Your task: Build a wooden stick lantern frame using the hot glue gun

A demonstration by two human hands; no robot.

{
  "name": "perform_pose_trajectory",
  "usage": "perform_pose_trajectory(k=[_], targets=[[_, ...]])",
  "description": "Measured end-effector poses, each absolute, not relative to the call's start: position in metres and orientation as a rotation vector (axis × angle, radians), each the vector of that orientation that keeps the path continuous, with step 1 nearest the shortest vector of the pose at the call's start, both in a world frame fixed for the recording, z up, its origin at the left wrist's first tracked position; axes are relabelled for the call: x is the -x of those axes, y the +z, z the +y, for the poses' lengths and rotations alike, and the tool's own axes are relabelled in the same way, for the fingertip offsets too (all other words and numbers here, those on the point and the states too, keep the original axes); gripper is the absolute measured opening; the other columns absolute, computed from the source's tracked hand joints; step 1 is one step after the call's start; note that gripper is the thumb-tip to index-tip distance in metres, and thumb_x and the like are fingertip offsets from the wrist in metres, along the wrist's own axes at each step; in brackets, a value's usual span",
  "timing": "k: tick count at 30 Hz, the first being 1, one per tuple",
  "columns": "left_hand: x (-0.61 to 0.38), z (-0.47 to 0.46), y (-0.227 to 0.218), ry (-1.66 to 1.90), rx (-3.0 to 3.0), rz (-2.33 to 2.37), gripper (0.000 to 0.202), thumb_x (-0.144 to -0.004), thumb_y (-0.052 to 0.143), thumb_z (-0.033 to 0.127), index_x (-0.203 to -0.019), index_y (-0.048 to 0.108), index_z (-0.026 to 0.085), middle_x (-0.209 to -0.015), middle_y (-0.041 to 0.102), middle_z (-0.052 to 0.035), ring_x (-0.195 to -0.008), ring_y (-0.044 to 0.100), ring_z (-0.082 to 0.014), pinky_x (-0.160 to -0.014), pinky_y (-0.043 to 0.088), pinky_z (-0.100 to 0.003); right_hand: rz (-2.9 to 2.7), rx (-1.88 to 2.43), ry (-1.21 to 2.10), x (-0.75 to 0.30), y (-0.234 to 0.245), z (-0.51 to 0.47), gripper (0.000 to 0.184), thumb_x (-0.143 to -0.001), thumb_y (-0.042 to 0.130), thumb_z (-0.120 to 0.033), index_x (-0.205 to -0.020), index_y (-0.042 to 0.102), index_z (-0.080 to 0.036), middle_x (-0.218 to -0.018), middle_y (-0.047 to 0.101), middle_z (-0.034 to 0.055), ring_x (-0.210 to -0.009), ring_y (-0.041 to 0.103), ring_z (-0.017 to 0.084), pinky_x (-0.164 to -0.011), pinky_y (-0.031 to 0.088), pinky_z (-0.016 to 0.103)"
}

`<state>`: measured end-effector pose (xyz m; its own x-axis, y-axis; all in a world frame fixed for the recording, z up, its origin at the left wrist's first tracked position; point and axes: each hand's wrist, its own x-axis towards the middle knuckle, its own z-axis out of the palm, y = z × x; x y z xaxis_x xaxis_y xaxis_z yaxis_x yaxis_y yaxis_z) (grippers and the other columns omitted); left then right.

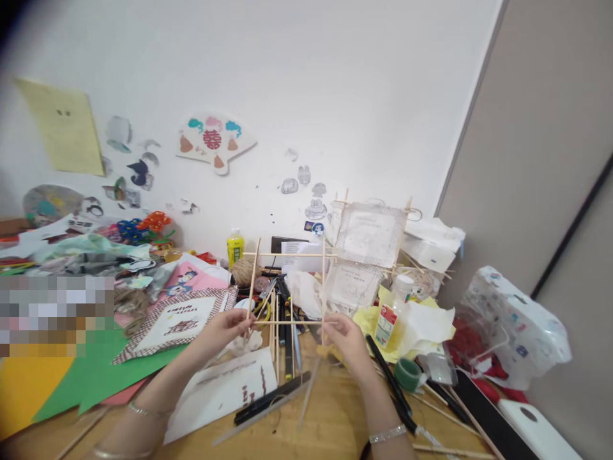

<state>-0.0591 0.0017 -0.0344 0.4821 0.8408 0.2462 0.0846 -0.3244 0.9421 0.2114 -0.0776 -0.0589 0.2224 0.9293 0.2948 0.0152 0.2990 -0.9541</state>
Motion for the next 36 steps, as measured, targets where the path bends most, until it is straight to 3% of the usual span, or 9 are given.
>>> perform_pose_trajectory(k=[4,8,12,23,30,36], targets=[[0.061,-0.004,-0.030,0.906,-1.699,0.737,0.031,-0.069,0.066,0.047,-0.073,0.063,0.016,-0.067,0.064,-0.0023,-0.059,0.056,-0.0141,-0.058,0.042,-0.025,-0.963,0.982,0.885,-0.211,-0.065,-0.074,0.035,-0.064,0.073,-0.045,-0.082,0.060,-0.018,-0.068,0.069,0.0036,-0.059,0.061,0.016,-0.059,0.048,0.030],[0.067,-0.012,-0.025,0.834,-1.643,0.627,0.034,-0.073,0.064,0.045,-0.090,0.066,0.015,-0.071,0.066,-0.0039,-0.067,0.059,-0.0156,-0.066,0.044,-0.027,-0.908,0.901,0.920,-0.206,-0.067,-0.075,0.032,-0.066,0.072,-0.045,-0.081,0.059,-0.020,-0.069,0.068,0.0021,-0.058,0.059,0.014,-0.058,0.048,0.029],[0.069,-0.011,-0.029,0.803,-1.518,0.529,0.040,-0.075,0.062,0.046,-0.100,0.063,0.015,-0.077,0.067,-0.0062,-0.065,0.060,-0.0150,-0.066,0.045,-0.028,-0.885,0.840,0.948,-0.203,-0.065,-0.078,0.031,-0.063,0.075,-0.043,-0.078,0.059,-0.020,-0.068,0.067,0.0012,-0.059,0.059,0.013,-0.061,0.048,0.029],[0.062,-0.002,-0.043,0.912,-1.517,0.524,0.035,-0.075,0.063,0.044,-0.096,0.062,0.016,-0.078,0.065,-0.0037,-0.063,0.058,-0.0125,-0.062,0.044,-0.026,-0.925,0.856,0.838,-0.202,-0.076,-0.068,0.035,-0.063,0.073,-0.047,-0.081,0.060,-0.020,-0.067,0.067,0.0021,-0.061,0.060,0.015,-0.063,0.050,0.032],[0.061,0.002,-0.041,0.966,-1.524,0.565,0.042,-0.072,0.065,0.047,-0.098,0.062,0.014,-0.075,0.064,-0.0034,-0.060,0.056,-0.0120,-0.060,0.042,-0.025,-1.117,0.970,0.670,-0.206,-0.086,-0.063,0.036,-0.074,0.061,-0.050,-0.091,0.062,-0.018,-0.076,0.067,0.0050,-0.064,0.059,0.016,-0.064,0.049,0.032],[0.061,0.005,-0.044,0.973,-1.523,0.594,0.042,-0.074,0.063,0.047,-0.100,0.059,0.015,-0.072,0.062,-0.0016,-0.060,0.055,-0.0124,-0.058,0.041,-0.025,-1.193,1.024,0.598,-0.204,-0.083,-0.063,0.043,-0.075,0.055,-0.056,-0.093,0.062,-0.018,-0.076,0.067,0.0057,-0.063,0.060,0.017,-0.062,0.049,0.031]])
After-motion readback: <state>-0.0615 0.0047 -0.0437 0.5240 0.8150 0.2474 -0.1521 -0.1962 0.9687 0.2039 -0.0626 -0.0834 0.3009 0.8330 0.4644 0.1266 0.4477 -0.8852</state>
